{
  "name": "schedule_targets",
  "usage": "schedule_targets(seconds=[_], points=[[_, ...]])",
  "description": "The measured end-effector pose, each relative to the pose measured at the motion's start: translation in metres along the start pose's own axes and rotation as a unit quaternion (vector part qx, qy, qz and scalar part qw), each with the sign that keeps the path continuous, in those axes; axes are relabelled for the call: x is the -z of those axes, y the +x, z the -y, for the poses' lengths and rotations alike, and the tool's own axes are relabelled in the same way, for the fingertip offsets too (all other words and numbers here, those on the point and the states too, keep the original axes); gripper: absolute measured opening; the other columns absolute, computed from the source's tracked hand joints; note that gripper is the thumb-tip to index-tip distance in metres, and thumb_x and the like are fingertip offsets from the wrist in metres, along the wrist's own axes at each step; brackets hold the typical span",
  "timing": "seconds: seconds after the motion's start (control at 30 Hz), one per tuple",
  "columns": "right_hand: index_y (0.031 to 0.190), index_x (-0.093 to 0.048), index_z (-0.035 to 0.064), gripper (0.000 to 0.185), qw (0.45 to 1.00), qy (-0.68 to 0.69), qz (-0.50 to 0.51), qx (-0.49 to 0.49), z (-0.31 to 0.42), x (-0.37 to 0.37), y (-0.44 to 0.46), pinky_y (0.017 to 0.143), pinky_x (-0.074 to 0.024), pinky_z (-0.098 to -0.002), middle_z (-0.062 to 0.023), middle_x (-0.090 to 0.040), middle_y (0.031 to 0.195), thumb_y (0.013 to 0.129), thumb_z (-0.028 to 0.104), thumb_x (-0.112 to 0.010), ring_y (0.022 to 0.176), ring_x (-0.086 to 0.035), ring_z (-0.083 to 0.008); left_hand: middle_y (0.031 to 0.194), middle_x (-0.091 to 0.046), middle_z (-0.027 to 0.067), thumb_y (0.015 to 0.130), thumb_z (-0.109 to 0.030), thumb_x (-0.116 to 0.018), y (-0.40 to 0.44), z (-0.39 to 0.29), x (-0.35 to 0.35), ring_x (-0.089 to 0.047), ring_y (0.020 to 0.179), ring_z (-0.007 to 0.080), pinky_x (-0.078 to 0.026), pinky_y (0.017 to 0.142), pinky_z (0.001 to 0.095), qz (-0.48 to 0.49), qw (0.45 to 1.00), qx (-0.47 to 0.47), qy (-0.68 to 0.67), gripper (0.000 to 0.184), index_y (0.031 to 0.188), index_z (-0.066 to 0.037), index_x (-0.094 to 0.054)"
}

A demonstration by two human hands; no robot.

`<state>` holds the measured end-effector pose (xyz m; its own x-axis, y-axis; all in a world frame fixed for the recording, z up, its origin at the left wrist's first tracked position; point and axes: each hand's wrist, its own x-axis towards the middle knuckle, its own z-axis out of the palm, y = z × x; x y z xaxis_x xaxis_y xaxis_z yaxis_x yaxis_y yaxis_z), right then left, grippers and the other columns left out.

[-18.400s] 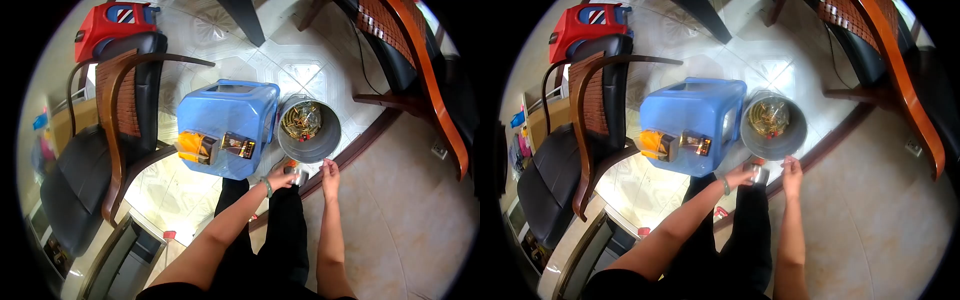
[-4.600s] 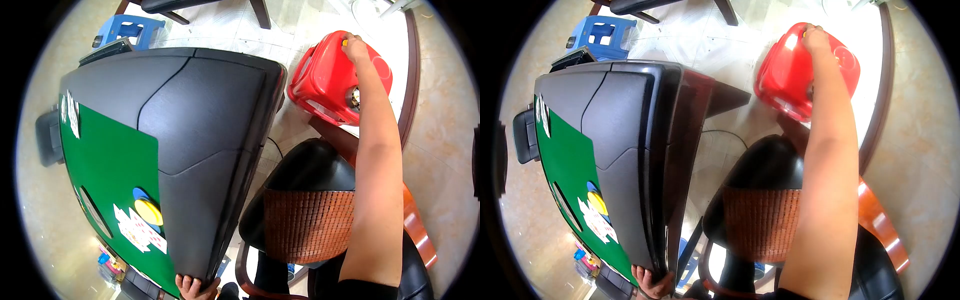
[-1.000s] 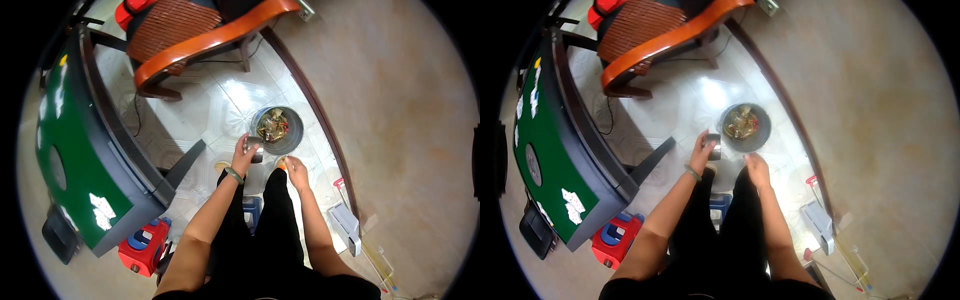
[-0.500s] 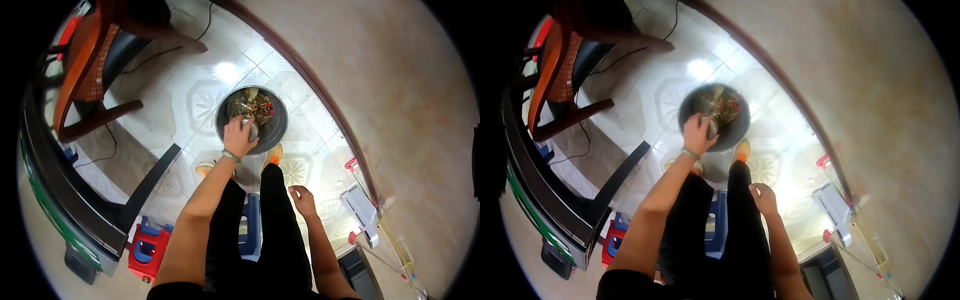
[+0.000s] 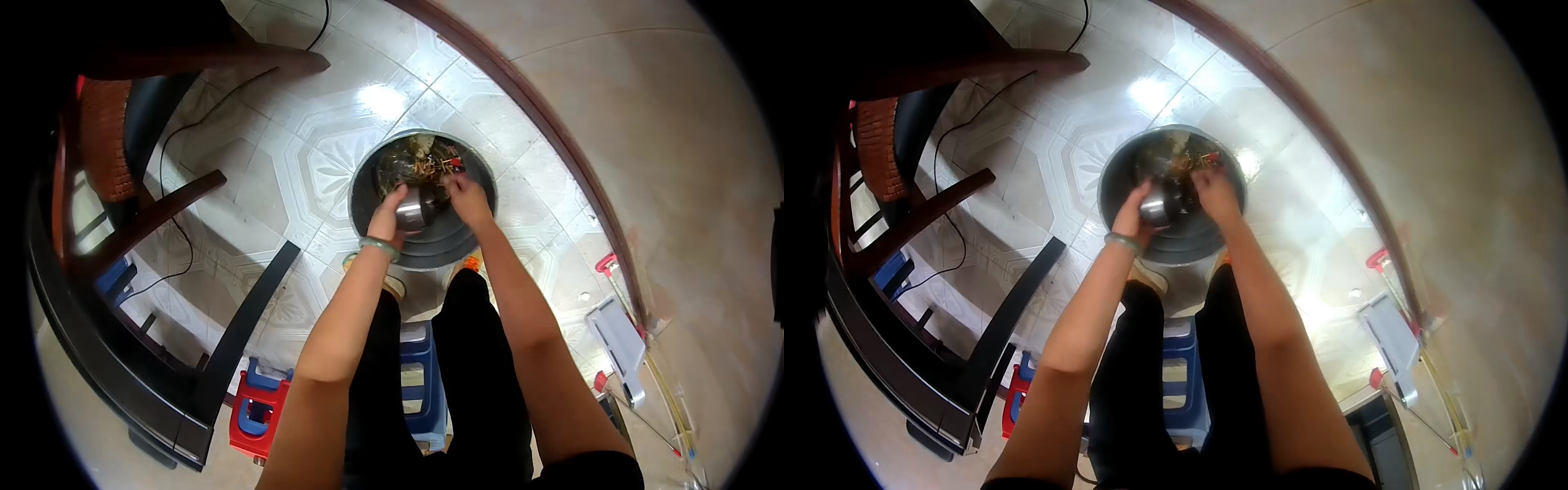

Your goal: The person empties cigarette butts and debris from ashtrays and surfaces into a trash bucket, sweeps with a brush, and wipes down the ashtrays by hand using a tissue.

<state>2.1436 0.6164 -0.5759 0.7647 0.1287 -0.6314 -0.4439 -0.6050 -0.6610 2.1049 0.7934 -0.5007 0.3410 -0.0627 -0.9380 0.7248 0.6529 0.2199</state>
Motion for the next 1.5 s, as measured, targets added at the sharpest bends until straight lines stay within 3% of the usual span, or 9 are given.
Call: schedule_targets(seconds=[0.1, 0.3, 0.4, 0.53, 0.83, 0.97, 1.17, 1.27, 1.5], points=[[0.106, -0.065, 0.0059, 0.033, 0.982, -0.082, -0.063, 0.156, -0.014, -0.042, 0.069, 0.087, -0.0467, -0.0422, -0.0205, -0.064, 0.105, 0.089, 0.032, -0.054, 0.100, -0.060, -0.0368, 0.124, -0.057, 0.0099, 0.087, -0.051, -0.046, 0.005, 0.005, 0.014, -0.057, 0.108, 0.0260, -0.048, 0.083, 0.0447, 0.144, 0.975, 0.018, -0.167, 0.060, 0.133, -0.013, -0.046], [0.116, -0.061, 0.0033, 0.036, 0.987, -0.060, 0.110, -0.105, 0.015, -0.052, 0.109, 0.095, -0.0418, -0.0347, -0.0141, -0.063, 0.117, 0.094, 0.030, -0.052, 0.110, -0.057, -0.0291, 0.125, -0.056, 0.0110, 0.087, -0.052, -0.042, 0.021, 0.015, 0.026, -0.058, 0.107, 0.0286, -0.052, 0.077, 0.0435, 0.182, 0.959, -0.013, -0.217, 0.063, 0.135, -0.012, -0.045], [0.110, -0.064, 0.0008, 0.030, 0.983, 0.161, 0.033, 0.087, 0.009, -0.039, 0.065, 0.092, -0.0423, -0.0295, -0.0104, -0.062, 0.115, 0.095, 0.023, -0.051, 0.106, -0.058, -0.0219, 0.124, -0.056, 0.0110, 0.086, -0.051, -0.043, 0.021, 0.014, 0.026, -0.058, 0.106, 0.0286, -0.052, 0.077, 0.0437, 0.194, 0.951, -0.030, -0.238, 0.062, 0.135, -0.013, -0.045], [0.104, -0.065, 0.0007, 0.024, 0.981, 0.156, -0.006, 0.115, 0.076, 0.034, -0.034, 0.087, -0.0444, -0.0290, -0.0110, -0.062, 0.110, 0.094, 0.017, -0.052, 0.102, -0.059, -0.0211, 0.124, -0.057, 0.0099, 0.087, -0.050, -0.043, 0.011, 0.007, 0.024, -0.058, 0.107, 0.0277, -0.052, 0.078, 0.0438, 0.137, 0.963, -0.053, -0.227, 0.060, 0.133, -0.013, -0.047], [0.106, -0.066, -0.0026, 0.024, 0.938, 0.308, 0.156, 0.023, 0.105, 0.019, -0.079, 0.096, -0.0409, -0.0275, -0.0082, -0.059, 0.112, 0.094, 0.011, -0.050, 0.105, -0.056, -0.0156, 0.124, -0.057, 0.0071, 0.087, -0.040, -0.052, 0.010, 0.003, 0.018, -0.056, 0.111, 0.0226, -0.044, 0.093, 0.0361, 0.160, 0.961, -0.107, -0.198, 0.057, 0.137, -0.014, -0.044], [0.110, -0.063, -0.0009, 0.031, 0.839, 0.517, 0.140, -0.097, 0.087, -0.006, -0.071, 0.086, -0.0424, -0.0249, -0.0064, -0.063, 0.102, 0.093, 0.023, -0.054, 0.098, -0.056, -0.0123, 0.118, -0.058, 0.0074, 0.089, -0.037, -0.050, 0.012, 0.013, 0.021, -0.056, 0.107, 0.0211, -0.043, 0.093, 0.0346, 0.145, 0.972, -0.128, -0.133, 0.058, 0.139, -0.010, -0.040], [0.113, -0.062, -0.0010, 0.037, 0.874, 0.455, 0.103, -0.136, 0.068, -0.024, -0.069, 0.081, -0.0416, -0.0246, -0.0029, -0.062, 0.097, 0.094, 0.030, -0.053, 0.088, -0.054, -0.0110, 0.124, -0.055, 0.0095, 0.091, -0.026, -0.046, 0.005, 0.021, 0.018, -0.053, 0.110, 0.0195, -0.038, 0.098, 0.0312, 0.115, 0.972, -0.205, -0.020, 0.055, 0.141, -0.006, -0.037], [0.119, -0.056, -0.0043, 0.037, 0.862, 0.459, 0.149, -0.156, 0.066, -0.018, -0.066, 0.097, -0.0412, -0.0259, -0.0081, -0.059, 0.115, 0.096, 0.024, -0.051, 0.106, -0.056, -0.0132, 0.126, -0.053, 0.0090, 0.092, -0.026, -0.046, 0.002, 0.024, 0.020, -0.053, 0.111, 0.0191, -0.038, 0.098, 0.0309, 0.132, 0.976, -0.174, -0.019, 0.053, 0.140, -0.006, -0.038], [0.116, -0.057, -0.0041, 0.032, 0.848, 0.472, 0.121, -0.208, 0.061, -0.022, -0.071, 0.091, -0.0418, -0.0237, -0.0072, -0.060, 0.111, 0.095, 0.020, -0.051, 0.102, -0.056, -0.0118, 0.118, -0.058, 0.0059, 0.092, -0.034, -0.047, -0.001, 0.043, 0.019, -0.056, 0.107, 0.0190, -0.043, 0.094, 0.0329, 0.117, 0.985, -0.116, -0.054, 0.052, 0.138, -0.010, -0.041]])
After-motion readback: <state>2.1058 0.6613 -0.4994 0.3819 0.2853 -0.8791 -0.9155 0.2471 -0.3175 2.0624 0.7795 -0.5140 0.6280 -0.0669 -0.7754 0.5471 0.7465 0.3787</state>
